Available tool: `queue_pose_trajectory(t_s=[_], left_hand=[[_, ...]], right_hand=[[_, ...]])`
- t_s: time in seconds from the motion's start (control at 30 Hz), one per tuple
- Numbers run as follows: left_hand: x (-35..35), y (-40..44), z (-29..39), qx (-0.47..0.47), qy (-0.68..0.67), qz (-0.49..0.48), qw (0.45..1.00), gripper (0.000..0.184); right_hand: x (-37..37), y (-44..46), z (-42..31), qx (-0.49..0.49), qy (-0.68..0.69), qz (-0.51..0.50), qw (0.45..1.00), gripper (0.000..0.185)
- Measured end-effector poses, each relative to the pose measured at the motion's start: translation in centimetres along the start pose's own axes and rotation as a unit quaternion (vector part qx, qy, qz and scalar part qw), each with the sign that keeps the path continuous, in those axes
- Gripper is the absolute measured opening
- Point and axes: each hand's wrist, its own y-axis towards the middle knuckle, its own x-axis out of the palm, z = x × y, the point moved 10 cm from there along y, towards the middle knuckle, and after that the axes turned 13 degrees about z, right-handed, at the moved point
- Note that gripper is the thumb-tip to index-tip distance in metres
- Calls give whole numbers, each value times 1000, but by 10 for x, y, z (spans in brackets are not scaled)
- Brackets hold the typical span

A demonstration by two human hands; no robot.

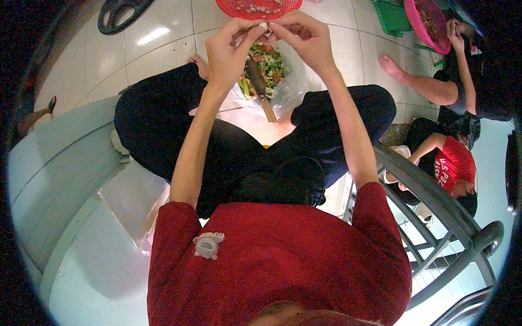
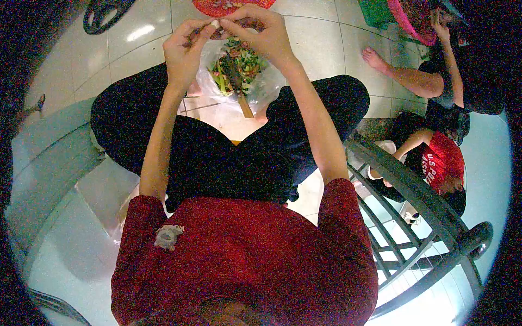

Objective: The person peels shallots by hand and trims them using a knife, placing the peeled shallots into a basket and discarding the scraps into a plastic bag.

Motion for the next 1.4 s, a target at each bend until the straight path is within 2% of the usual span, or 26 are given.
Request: queue_pose_trajectory(t_s=[0.03, 0.1, 0.2, 0.3, 0.6, 0.9, 1.0, 1.23, 1.33, 1.4], left_hand=[[0, 0, 1, 0, 0, 0, 1000, 18], [0, -1, 6, -1, 5, 1, 1000, 18], [3, -1, 13, 10, 30, -7, 999, 18], [7, -1, 7, -9, -28, -24, 999, 17], [8, -2, 4, -10, -36, -25, 999, 17], [7, -1, 9, 6, 25, -25, 999, 17], [8, -1, 8, -25, 0, -31, 999, 17], [9, -1, 9, -18, -23, -37, 999, 18], [8, -2, 12, -2, 1, -32, 999, 18], [7, -1, 10, 4, -3, -27, 1000, 19]], right_hand=[[1, 0, -1, 0, 0, 0, 1000, 11], [2, -1, -22, -108, -42, 6, 993, 12], [-4, -1, -23, -145, -104, 21, 984, 13], [-9, -2, -23, -147, -130, 35, 980, 14], [-8, -2, -28, -156, -125, 34, 979, 13], [-7, -2, -15, -82, -111, 43, 989, 18], [-6, -2, -14, -81, -87, 43, 992, 19], [-8, -1, -6, -59, -96, 31, 993, 19], [-8, -1, -7, -73, -39, 29, 996, 17], [-6, -2, -3, -32, -24, 16, 999, 15]])
